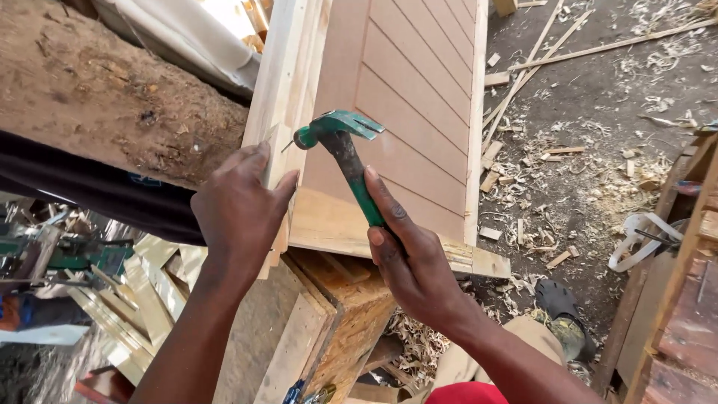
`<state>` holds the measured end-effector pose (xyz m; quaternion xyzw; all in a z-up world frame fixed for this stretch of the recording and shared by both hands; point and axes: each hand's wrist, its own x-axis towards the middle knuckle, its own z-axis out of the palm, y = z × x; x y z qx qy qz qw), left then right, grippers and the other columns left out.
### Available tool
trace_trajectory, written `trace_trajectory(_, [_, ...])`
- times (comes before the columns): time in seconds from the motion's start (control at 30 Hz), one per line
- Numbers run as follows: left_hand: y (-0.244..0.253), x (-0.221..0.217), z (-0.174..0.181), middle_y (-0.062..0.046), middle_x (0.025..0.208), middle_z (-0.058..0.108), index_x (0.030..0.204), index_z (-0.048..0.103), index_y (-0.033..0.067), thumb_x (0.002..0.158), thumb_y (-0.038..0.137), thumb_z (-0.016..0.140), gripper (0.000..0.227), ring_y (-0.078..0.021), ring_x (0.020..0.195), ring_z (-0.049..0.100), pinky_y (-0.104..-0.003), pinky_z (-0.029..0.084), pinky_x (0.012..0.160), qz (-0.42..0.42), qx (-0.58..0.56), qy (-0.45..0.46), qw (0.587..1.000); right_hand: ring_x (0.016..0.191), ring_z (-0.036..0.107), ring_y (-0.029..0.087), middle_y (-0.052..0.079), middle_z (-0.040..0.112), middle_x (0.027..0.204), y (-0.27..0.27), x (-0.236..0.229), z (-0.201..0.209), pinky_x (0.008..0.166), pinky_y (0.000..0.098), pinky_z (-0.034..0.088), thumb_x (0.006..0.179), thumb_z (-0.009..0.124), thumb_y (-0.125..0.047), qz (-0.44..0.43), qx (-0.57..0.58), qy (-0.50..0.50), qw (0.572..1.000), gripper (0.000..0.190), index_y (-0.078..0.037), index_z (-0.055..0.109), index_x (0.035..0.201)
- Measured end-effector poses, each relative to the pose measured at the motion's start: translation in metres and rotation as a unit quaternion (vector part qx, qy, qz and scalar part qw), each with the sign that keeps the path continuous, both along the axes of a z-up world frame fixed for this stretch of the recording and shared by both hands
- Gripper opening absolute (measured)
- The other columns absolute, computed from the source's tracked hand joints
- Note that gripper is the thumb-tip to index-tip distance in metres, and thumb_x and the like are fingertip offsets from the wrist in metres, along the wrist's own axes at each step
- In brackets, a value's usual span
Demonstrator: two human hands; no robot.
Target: The person marks a wooden strip against a cabinet frame with a pencil, saws a piece to length on the workbench, applies white glue from a bucket onto the strip with a stick, positions the strip along the frame edge, and hammers nails to fasten the trim piece to the frame.
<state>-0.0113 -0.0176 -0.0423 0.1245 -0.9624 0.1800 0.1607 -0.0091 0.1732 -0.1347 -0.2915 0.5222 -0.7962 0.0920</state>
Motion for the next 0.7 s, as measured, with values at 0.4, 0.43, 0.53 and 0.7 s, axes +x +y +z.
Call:
trace_trajectory(0.4, [0.007, -0.001, 0.0, -0.009, 0.089, 0.069, 0.091, 0.071, 0.0043, 0.078, 0.029, 0.069, 0.029, -0.0282, 0.066, 0.064, -0.04, 0.046, 0.048, -0.031, -0.013, 0.016, 0.999, 0.048, 0.028, 0.008, 0.0, 0.041, 0.065, -0.021, -0.01, -0.015, 0.044, 0.0246, 0.026, 0.101, 0.035, -0.013, -0.018, 0.037, 0.052, 0.998, 0.049, -0.019, 0.015, 0.145])
trace_trajectory(0.43, [0.007, 0.0, 0.001, -0.009, 0.089, 0.069, 0.091, 0.071, 0.0043, 0.078, 0.029, 0.069, 0.029, -0.0282, 0.066, 0.064, -0.04, 0.046, 0.048, -0.032, -0.013, 0.014, 0.999, 0.048, 0.028, 0.008, 0.0, 0.041, 0.065, -0.018, -0.013, -0.01, 0.044, 0.0246, 0.026, 0.101, 0.035, -0.013, -0.018, 0.037, 0.05, 0.998, 0.049, -0.019, 0.015, 0.145])
trace_trajectory(0.53, [0.008, -0.004, -0.001, -0.011, 0.094, 0.069, 0.094, 0.071, 0.0018, 0.081, 0.03, 0.067, 0.031, -0.028, 0.07, 0.066, -0.04, 0.048, 0.051, -0.042, -0.008, 0.011, 0.999, 0.048, 0.024, 0.008, -0.003, 0.03, 0.059, -0.014, -0.016, -0.007, 0.044, 0.0229, 0.026, 0.098, 0.037, -0.015, 0.008, 0.035, 0.007, 0.999, 0.049, -0.014, 0.02, 0.143])
trace_trajectory(0.7, [0.008, -0.003, 0.002, -0.009, 0.091, 0.069, 0.095, 0.071, 0.0065, 0.08, 0.032, 0.069, 0.03, -0.025, 0.068, 0.066, -0.038, 0.049, 0.049, -0.018, -0.016, -0.004, 1.0, 0.043, 0.029, 0.007, 0.014, 0.064, 0.104, -0.027, -0.011, -0.014, 0.035, 0.024, 0.029, 0.098, 0.031, -0.013, -0.018, 0.033, 0.06, 0.997, 0.045, -0.016, 0.016, 0.141])
